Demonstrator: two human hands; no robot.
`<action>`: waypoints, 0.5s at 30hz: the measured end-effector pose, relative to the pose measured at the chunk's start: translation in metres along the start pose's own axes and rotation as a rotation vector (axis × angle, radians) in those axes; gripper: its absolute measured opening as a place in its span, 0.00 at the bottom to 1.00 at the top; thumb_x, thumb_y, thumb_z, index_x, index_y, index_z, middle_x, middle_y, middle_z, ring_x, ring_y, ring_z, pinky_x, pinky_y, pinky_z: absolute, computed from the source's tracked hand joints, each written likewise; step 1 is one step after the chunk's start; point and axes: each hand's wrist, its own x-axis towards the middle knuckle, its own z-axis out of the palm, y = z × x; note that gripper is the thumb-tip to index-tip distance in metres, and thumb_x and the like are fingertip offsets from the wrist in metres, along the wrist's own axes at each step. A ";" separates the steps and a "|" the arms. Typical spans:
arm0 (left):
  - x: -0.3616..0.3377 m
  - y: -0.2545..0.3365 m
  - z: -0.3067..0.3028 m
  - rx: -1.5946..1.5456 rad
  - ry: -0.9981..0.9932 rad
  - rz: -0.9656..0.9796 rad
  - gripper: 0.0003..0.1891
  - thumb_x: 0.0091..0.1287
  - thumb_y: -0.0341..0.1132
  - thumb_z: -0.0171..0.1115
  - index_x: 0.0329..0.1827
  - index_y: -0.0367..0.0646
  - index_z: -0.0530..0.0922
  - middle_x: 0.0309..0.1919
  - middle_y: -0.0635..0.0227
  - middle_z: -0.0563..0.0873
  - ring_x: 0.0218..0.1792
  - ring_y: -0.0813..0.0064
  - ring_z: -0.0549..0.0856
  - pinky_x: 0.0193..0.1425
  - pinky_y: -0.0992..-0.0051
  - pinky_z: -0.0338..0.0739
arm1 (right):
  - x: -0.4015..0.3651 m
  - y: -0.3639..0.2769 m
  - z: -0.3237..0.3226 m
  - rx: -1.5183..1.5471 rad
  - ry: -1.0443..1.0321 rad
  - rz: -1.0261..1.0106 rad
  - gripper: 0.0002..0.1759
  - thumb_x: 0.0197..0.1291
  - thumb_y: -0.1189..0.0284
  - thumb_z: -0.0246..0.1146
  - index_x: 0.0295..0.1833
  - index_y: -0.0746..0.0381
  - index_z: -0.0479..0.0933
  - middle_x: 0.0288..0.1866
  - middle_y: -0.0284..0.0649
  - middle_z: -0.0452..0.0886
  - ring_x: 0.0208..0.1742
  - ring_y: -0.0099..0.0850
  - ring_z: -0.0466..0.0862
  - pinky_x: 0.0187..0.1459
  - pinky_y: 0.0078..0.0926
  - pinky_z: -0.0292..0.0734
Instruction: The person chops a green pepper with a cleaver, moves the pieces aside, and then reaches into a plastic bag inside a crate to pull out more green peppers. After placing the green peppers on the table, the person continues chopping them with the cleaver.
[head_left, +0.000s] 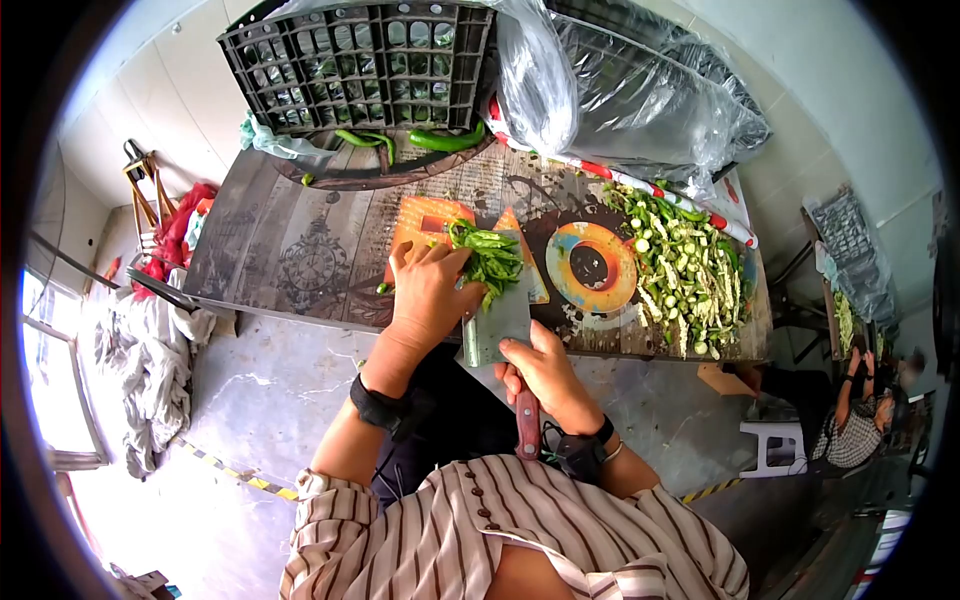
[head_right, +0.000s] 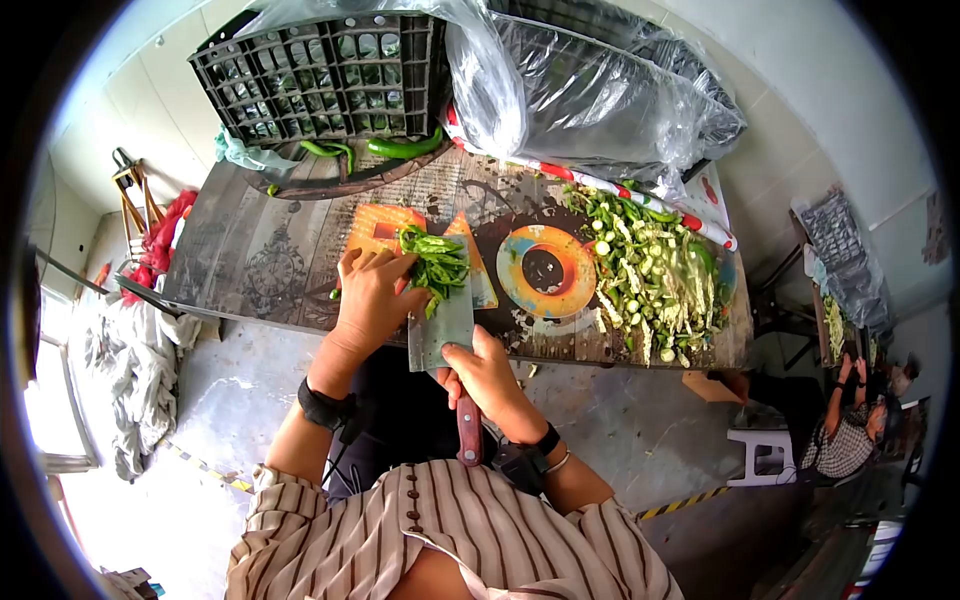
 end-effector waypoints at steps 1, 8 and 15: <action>-0.001 0.002 0.000 -0.008 0.019 0.010 0.23 0.48 0.45 0.72 0.46 0.45 0.83 0.36 0.66 0.84 0.43 0.63 0.82 0.64 0.55 0.61 | 0.000 0.000 0.000 0.034 0.012 0.012 0.12 0.69 0.71 0.55 0.54 0.62 0.67 0.28 0.43 0.77 0.15 0.21 0.71 0.16 0.23 0.73; -0.010 0.008 -0.011 -0.071 0.093 0.028 0.31 0.47 0.47 0.74 0.55 0.44 0.81 0.37 0.67 0.84 0.45 0.65 0.81 0.64 0.59 0.61 | -0.005 -0.009 -0.002 0.123 0.010 -0.002 0.11 0.68 0.71 0.56 0.52 0.63 0.66 0.27 0.42 0.77 0.15 0.21 0.72 0.15 0.22 0.74; -0.022 -0.010 -0.023 -0.117 0.204 -0.069 0.25 0.52 0.39 0.73 0.54 0.42 0.81 0.34 0.70 0.82 0.42 0.68 0.80 0.62 0.66 0.62 | -0.006 -0.011 -0.006 0.127 -0.013 -0.012 0.10 0.68 0.71 0.56 0.51 0.62 0.67 0.27 0.41 0.77 0.15 0.20 0.71 0.16 0.22 0.74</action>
